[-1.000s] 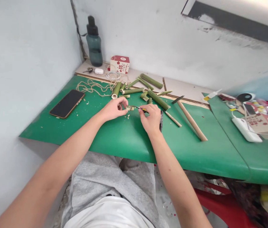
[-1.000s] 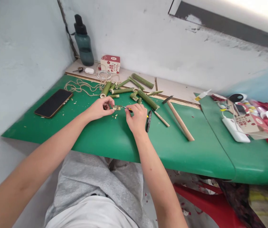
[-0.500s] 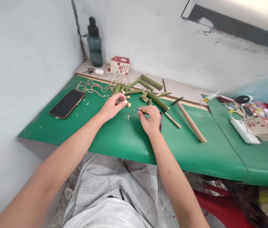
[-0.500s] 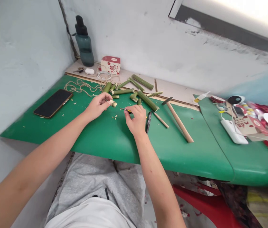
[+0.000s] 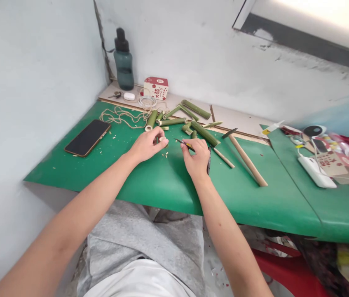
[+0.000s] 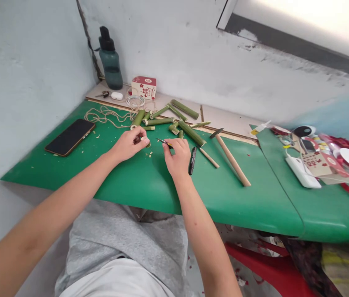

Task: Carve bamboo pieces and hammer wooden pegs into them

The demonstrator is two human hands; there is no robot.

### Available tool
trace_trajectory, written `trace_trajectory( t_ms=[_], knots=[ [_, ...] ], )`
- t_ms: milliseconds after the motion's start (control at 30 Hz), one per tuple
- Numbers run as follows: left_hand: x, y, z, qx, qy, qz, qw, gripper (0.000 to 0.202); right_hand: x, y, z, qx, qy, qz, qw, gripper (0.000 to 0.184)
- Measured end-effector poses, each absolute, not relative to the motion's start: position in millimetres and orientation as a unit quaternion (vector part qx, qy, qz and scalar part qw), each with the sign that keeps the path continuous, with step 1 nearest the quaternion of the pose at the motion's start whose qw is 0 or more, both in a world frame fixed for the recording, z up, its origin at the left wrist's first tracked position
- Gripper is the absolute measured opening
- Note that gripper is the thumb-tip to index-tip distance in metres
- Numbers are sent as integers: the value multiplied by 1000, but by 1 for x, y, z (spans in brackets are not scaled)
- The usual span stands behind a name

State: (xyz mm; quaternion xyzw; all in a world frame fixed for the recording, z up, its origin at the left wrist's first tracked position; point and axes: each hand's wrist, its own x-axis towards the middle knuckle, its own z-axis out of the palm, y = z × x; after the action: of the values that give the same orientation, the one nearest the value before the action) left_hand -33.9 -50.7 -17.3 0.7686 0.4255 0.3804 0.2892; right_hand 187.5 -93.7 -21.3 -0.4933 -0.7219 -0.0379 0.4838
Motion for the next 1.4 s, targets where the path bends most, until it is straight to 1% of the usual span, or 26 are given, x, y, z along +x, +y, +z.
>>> trace_trajectory(
  t_ms=[100, 200, 367, 567, 833, 967, 1133, 1300, 1333, 1400],
  knots=[
    [-32, -55, -16, 757, 406, 434, 271, 20, 187, -93, -22, -505, -711, -48, 487, 8],
    [-30, -58, -17, 764, 390, 450, 248, 21, 187, -92, -23, -520, -708, -43, 476, 9],
    [-26, -60, -17, 784, 378, 437, 225, 24, 187, -92, -24, -525, -711, -33, 466, 9],
    [-24, -59, -19, 789, 373, 426, 238, 25, 188, -94, -24, -517, -715, -36, 469, 9],
    [-25, -56, -20, 786, 382, 424, 238, 21, 185, -96, -19, -458, -734, -19, 502, 7],
    [-25, -55, -21, 781, 393, 425, 233, 19, 184, -97, -18, -450, -726, -15, 520, 6],
    [-27, -55, -20, 774, 396, 437, 231, 25, 183, -97, -17, -470, -713, -9, 520, 12],
    [-29, -55, -14, 803, 353, 414, 242, 19, 183, -98, -17, -474, -704, -2, 529, 13],
    [-29, -56, -13, 805, 355, 405, 249, 19, 183, -98, -17, -478, -701, -1, 529, 14],
    [-28, -56, -13, 810, 367, 381, 255, 29, 184, -98, -17, -482, -698, 0, 529, 15]
  ],
)
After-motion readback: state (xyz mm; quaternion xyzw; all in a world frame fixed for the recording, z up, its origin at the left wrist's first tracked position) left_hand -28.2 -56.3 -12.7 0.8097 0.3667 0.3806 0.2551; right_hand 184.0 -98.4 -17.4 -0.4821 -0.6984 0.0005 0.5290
